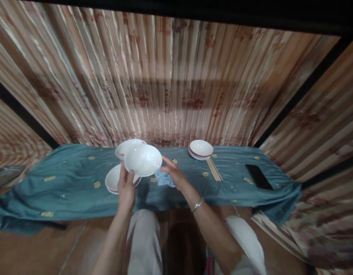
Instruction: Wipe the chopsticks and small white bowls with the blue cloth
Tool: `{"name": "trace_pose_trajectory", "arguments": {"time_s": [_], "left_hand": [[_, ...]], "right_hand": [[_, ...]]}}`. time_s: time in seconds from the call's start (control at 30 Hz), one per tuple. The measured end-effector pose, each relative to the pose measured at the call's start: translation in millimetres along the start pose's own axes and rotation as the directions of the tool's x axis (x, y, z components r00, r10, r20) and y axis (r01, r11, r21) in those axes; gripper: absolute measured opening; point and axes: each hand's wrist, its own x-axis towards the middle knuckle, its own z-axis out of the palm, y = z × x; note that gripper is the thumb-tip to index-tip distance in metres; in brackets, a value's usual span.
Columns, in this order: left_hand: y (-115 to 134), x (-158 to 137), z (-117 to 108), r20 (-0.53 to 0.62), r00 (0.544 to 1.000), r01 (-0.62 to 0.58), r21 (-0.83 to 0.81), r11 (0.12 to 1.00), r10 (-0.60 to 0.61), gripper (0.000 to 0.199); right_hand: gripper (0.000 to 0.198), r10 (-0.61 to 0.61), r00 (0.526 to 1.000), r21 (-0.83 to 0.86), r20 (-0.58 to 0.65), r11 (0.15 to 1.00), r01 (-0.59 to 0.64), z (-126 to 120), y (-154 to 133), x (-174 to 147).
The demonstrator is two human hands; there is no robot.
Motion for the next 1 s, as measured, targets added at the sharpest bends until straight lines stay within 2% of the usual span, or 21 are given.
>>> {"name": "trace_pose_trajectory", "arguments": {"time_s": [0.13,0.2,0.33,0.43,0.6,0.8,0.93,1.0], "left_hand": [[-14.1,-14.4,41.1,0.133,0.977,0.181,-0.127,0.975,-0.165,0.067],[-22.3,-21.5,60.1,0.219,0.945,0.285,-0.178,0.942,-0.244,0.069],[-40.6,-30.2,90.8,0.291,0.876,0.449,-0.198,0.871,-0.385,0.068],[-56.3,-31.4,104.4,0.322,0.827,0.534,-0.195,0.823,-0.461,0.065],[-77.9,-30.4,110.5,0.346,0.774,0.605,-0.157,0.781,-0.53,0.064],[-87.5,-29.8,103.7,0.361,0.757,0.613,-0.106,0.783,-0.544,0.064],[-89.7,-30.2,97.8,0.38,0.751,0.606,-0.073,0.792,-0.54,0.064],[-90.8,-30.7,95.8,0.393,0.75,0.599,-0.061,0.798,-0.532,0.065]], "right_hand": [[0.066,0.031,0.993,0.093,-0.115,0.995,-0.021,-46.3,1.8,-15.2],[0.068,0.038,0.984,0.1,-0.176,0.995,-0.021,-67.2,8.8,-20.4],[0.067,0.087,0.949,0.109,-0.302,0.992,-0.056,-100.6,32.2,-27.2],[0.061,0.074,0.927,0.097,-0.368,0.994,-0.041,-117.3,50.0,-31.7],[0.053,0.079,0.913,0.062,-0.401,0.996,-0.06,-133.6,68.0,-41.1],[0.052,0.133,0.919,0.058,-0.372,0.991,-0.12,-141.6,76.8,-51.6],[0.036,0.156,0.922,-0.001,-0.356,0.986,-0.167,-148.8,76.4,-56.2],[0.031,0.13,0.926,-0.093,-0.355,0.98,-0.174,-154.8,75.1,-57.9]]}}
